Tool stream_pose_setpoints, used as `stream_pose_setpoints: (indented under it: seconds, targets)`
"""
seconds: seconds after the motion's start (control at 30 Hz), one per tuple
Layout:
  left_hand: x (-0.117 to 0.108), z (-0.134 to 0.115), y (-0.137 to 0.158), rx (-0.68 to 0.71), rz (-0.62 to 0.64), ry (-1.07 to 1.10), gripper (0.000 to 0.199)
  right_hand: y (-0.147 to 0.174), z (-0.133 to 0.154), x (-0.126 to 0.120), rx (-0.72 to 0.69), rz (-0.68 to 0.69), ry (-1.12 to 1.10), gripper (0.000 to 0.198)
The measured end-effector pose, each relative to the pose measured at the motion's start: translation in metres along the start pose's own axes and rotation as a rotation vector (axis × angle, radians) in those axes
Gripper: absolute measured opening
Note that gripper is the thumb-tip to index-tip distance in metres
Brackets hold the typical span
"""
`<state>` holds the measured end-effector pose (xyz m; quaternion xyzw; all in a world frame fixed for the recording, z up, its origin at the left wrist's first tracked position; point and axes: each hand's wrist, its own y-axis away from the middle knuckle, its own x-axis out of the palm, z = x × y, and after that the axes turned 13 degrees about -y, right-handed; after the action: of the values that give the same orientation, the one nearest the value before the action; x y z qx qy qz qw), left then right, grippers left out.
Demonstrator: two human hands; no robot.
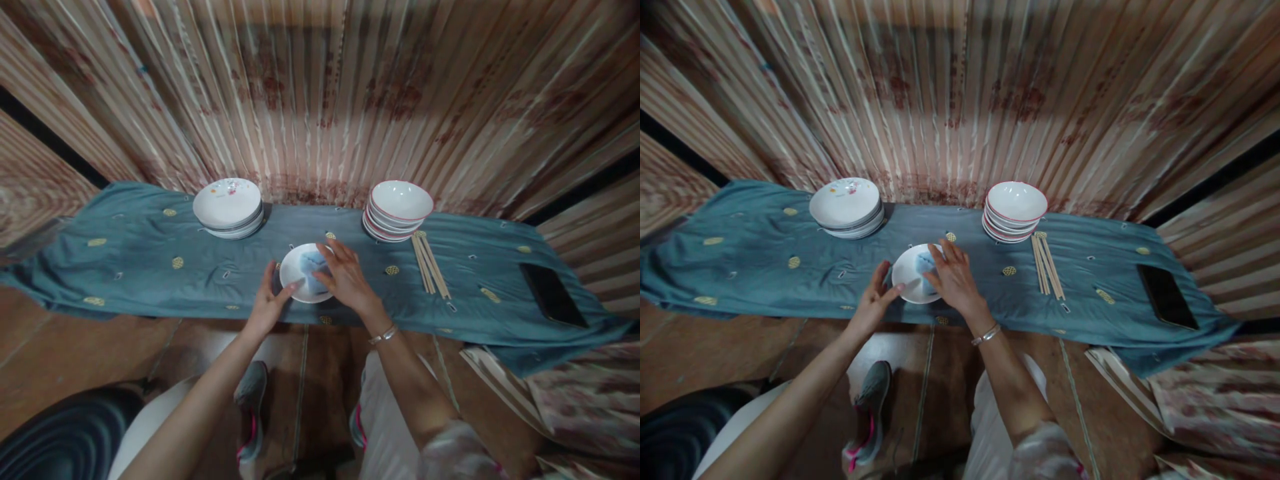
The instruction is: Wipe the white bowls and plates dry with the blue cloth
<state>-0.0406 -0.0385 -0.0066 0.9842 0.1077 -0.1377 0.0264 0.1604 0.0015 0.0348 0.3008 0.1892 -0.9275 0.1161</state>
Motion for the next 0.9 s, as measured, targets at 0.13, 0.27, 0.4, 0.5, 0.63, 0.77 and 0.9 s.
stream_pose_setpoints:
  seconds: [0.13, 0.27, 0.4, 0.5, 0.63, 0.77, 0.9]
  targets:
    - [0.0, -0.001, -0.002, -0.265, 0.022, 0.375, 0.037, 0.002, 0.003, 0.0, -0.04, 0.166, -0.067, 0.034]
    - [0.002, -0.011, 0.003, -0.388, 0.197, 0.487, 0.017, 0.002, -0.009, 0.012, 0.021, 0.184, -0.169, 0.033]
    - [0.008, -0.016, 0.008, -0.377, 0.213, 0.507, 0.02, 0.002, -0.02, 0.018, 0.08, 0.188, -0.208, 0.03]
    - [0.01, -0.016, 0.009, -0.316, 0.234, 0.521, 0.034, 0.003, -0.016, 0.012, 0.064, 0.287, -0.164, 0.027]
    - [0.012, -0.018, 0.012, -0.28, 0.3, 0.527, 0.05, 0.008, -0.005, 0.005, 0.026, 0.366, -0.152, 0.02]
    - [0.015, -0.024, 0.014, -0.307, 0.375, 0.491, 0.069, 0.013, -0.01, 0.011, 0.058, 0.206, -0.431, 0.018]
    - [0.019, -0.03, 0.016, -0.301, 0.384, 0.451, 0.08, 0.014, -0.018, 0.019, 0.031, 0.014, -0.628, 0.027]
